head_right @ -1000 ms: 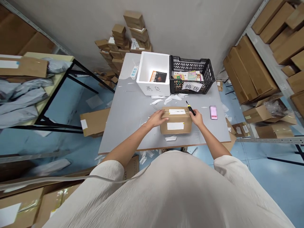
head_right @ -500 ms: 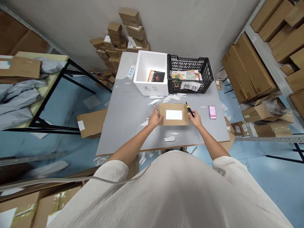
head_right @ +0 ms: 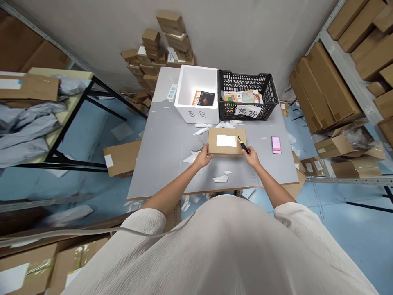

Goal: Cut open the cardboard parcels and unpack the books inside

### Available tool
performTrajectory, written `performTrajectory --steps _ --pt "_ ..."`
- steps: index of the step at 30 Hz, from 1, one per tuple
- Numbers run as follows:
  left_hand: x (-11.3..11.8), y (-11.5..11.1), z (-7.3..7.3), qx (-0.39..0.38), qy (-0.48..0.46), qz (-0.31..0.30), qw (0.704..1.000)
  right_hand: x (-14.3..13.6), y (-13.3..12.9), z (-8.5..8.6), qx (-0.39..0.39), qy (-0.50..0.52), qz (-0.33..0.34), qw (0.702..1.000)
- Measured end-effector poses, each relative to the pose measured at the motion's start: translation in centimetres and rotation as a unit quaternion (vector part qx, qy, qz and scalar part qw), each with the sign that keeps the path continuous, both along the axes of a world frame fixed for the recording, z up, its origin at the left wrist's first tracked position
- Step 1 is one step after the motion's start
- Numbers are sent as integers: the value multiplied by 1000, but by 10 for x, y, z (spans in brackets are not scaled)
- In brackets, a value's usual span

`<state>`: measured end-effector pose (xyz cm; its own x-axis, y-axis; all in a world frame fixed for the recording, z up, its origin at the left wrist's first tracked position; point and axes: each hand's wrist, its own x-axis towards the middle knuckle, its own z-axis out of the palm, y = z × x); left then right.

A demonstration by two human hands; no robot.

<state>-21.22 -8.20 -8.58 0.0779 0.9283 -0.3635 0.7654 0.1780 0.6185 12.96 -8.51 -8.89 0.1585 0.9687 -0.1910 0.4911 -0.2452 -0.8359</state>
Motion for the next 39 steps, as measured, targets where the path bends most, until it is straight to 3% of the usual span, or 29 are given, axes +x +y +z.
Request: performTrajectory --steps 7,15,20,25,28,36,39 --pt "3 -6 12 2 15 10 1000 2 -5 17 1 -16 -22 1000" --pt "7 -17 39 53 15 2 998 18 -2 45 12 -68 -70 995" --pt "2 -10 53 69 45 -2 997 21 -2 54 14 -72 -58 996" --pt "8 -3 47 88 22 14 996 14 9 48 28 -12 -40 999" --pt "12 -2 38 115 -3 -9 993 11 17 45 41 8 -31 999" --pt "11 -18 30 138 61 -43 988 9 16 53 79 -65 26 994" --pt "13 -25 34 165 74 -105 978 4 18 61 77 -78 71 991"
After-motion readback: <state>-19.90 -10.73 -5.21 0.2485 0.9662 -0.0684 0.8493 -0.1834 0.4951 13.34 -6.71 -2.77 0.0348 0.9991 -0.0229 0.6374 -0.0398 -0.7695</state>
